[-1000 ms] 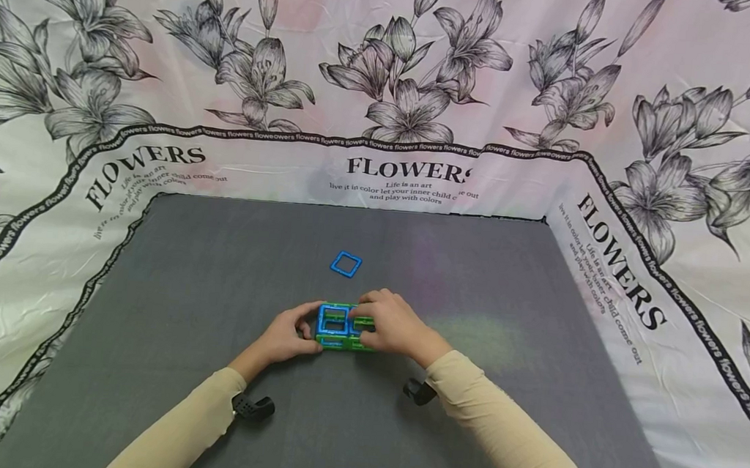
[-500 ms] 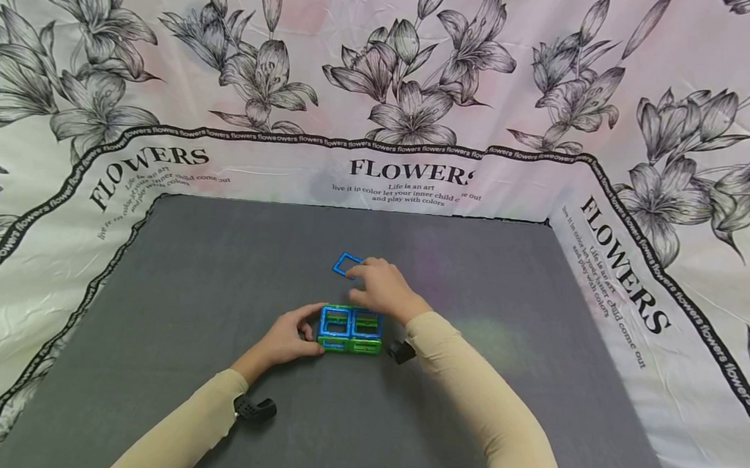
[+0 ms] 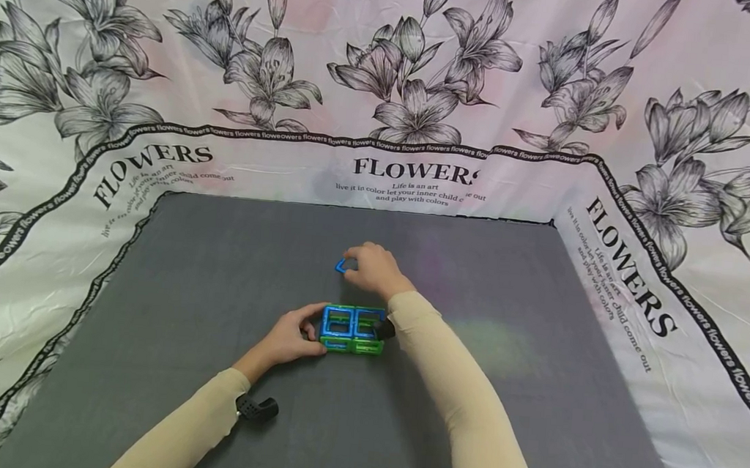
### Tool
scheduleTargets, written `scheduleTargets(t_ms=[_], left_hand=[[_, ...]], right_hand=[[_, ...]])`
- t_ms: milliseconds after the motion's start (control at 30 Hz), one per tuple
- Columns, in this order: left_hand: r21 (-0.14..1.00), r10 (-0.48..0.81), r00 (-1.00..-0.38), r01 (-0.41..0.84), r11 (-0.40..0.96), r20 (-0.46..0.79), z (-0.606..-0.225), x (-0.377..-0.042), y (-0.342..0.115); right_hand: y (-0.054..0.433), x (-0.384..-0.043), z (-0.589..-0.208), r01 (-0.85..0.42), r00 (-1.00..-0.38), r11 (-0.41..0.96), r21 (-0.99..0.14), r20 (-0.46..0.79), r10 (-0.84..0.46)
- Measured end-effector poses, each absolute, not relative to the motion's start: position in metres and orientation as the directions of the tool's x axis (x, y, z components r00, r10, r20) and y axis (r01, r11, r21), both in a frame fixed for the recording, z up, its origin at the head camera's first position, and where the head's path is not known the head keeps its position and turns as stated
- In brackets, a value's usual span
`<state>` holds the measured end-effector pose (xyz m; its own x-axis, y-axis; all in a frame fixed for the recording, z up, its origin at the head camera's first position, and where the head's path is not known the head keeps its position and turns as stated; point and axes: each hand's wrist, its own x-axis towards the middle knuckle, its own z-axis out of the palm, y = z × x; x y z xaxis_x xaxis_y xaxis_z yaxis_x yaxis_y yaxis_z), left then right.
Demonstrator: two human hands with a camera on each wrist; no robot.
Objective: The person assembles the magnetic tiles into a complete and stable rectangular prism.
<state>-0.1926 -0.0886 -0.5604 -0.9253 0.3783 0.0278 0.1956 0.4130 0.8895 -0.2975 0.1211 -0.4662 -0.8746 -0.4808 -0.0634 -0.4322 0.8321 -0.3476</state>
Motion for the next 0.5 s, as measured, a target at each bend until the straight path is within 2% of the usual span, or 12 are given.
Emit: scheduleTargets(t_ms=[267,500], left_hand=[[0.882,0.377,-0.925,0.143,0.448,-0.041,-0.557,-0.192,-0.089],[0.882,0.387,-0.921,0.157,0.444,-0.031,-0.554,-0.192,-0.089]], right_hand=[[0.113,-0.306,-0.468,-0.378,-0.890,0.857,-0.350,-0.118,-0.441],[0.106,-0.313,-0.472,-0.327,-0.887,0.880,-0.345,-0.210,-0.412]])
